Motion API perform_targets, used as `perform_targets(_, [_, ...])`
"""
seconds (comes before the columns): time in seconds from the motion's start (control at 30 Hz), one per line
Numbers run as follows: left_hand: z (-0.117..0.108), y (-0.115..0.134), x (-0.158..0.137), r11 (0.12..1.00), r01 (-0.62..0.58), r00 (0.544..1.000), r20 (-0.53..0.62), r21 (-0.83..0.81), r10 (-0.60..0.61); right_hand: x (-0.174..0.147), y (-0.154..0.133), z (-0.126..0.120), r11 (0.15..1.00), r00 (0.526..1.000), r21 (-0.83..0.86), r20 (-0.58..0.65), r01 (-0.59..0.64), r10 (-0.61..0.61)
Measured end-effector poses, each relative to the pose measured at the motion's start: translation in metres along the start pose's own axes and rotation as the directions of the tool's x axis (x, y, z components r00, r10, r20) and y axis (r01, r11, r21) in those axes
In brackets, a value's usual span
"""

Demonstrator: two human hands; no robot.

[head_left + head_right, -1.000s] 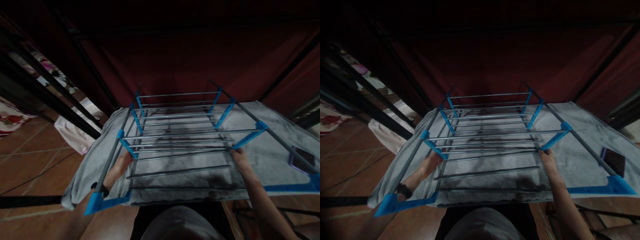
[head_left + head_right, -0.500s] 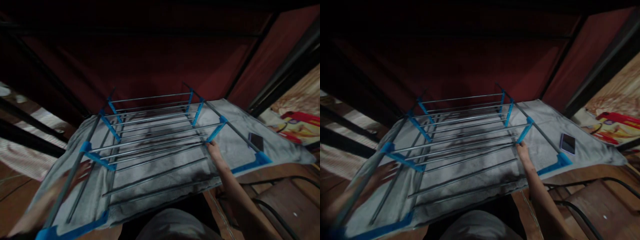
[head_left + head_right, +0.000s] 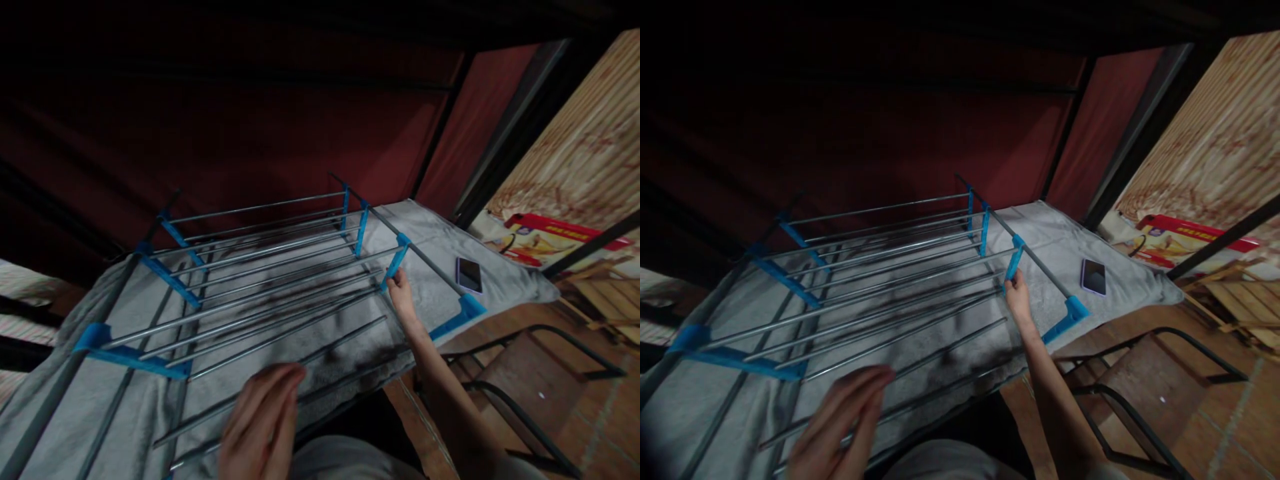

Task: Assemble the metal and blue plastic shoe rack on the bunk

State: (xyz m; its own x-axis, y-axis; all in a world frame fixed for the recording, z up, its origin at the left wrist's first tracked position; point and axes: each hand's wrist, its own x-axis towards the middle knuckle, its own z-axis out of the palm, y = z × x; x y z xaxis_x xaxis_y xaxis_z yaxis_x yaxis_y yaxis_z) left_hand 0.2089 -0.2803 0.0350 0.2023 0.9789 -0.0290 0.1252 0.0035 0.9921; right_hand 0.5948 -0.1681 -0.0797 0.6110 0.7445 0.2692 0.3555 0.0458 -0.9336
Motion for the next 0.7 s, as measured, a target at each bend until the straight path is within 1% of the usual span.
perform_targets(0.03, [0.016, 0.001, 0.012, 0.983, -0.123, 0.992, 0.047, 0.139, 0.118, 0.002, -0.005, -0.002, 1.0, 1.0, 0.024, 0.002, 0.019, -0.019])
perform_targets(0.07, [0.033, 0.002, 0.028, 0.936, -0.245, 0.968, 0.109, 0.252, 0.225, 0.003, -0.009, -0.003, 0.998, 0.999, 0.048, 0.007, 0.037, -0.038])
perform_targets(0.1, [0.051, 0.001, 0.049, 0.887, -0.332, 0.941, 0.176, 0.321, 0.289, 0.005, -0.012, -0.005, 0.996, 0.998, 0.068, 0.015, 0.052, -0.053])
perform_targets(0.17, [0.087, 0.0, 0.095, 0.784, -0.448, 0.892, 0.278, 0.429, 0.357, 0.007, -0.015, -0.008, 0.994, 0.996, 0.087, 0.036, 0.074, -0.077])
perform_targets(0.23, [0.119, -0.002, 0.139, 0.668, -0.535, 0.844, 0.342, 0.517, 0.412, 0.009, -0.014, -0.01, 0.994, 0.994, 0.071, 0.067, 0.08, -0.084])
perform_targets(0.3, [0.145, -0.004, 0.174, 0.564, -0.588, 0.808, 0.433, 0.579, 0.399, 0.011, -0.012, -0.011, 0.996, 0.992, 0.039, 0.099, 0.081, -0.084])
perform_targets(0.37, [0.167, -0.005, 0.197, 0.472, -0.609, 0.792, 0.524, 0.637, 0.314, 0.012, -0.01, -0.011, 0.996, 0.99, 0.012, 0.11, 0.085, -0.086])
perform_targets(0.43, [0.182, -0.004, 0.209, 0.401, -0.609, 0.789, 0.577, 0.684, 0.213, 0.012, -0.009, -0.011, 0.995, 0.991, -0.011, 0.101, 0.095, -0.094])
perform_targets(0.47, [0.187, -0.003, 0.212, 0.38, -0.605, 0.79, 0.587, 0.7, 0.176, 0.012, -0.009, -0.011, 0.994, 0.991, -0.031, 0.094, 0.101, -0.098])
perform_targets(0.53, [0.194, -0.002, 0.214, 0.357, -0.599, 0.794, 0.591, 0.717, 0.146, 0.011, -0.011, -0.01, 0.989, 0.991, -0.09, 0.084, 0.114, -0.107])
perform_targets(0.6, [0.197, 0.001, 0.214, 0.348, -0.598, 0.797, 0.582, 0.722, 0.16, 0.009, -0.014, -0.01, 0.982, 0.99, -0.142, 0.081, 0.127, -0.116])
perform_targets(0.7, [0.197, 0.007, 0.212, 0.335, -0.589, 0.806, 0.56, 0.735, 0.189, 0.005, -0.017, -0.009, 0.976, 0.99, -0.172, 0.073, 0.135, -0.124])
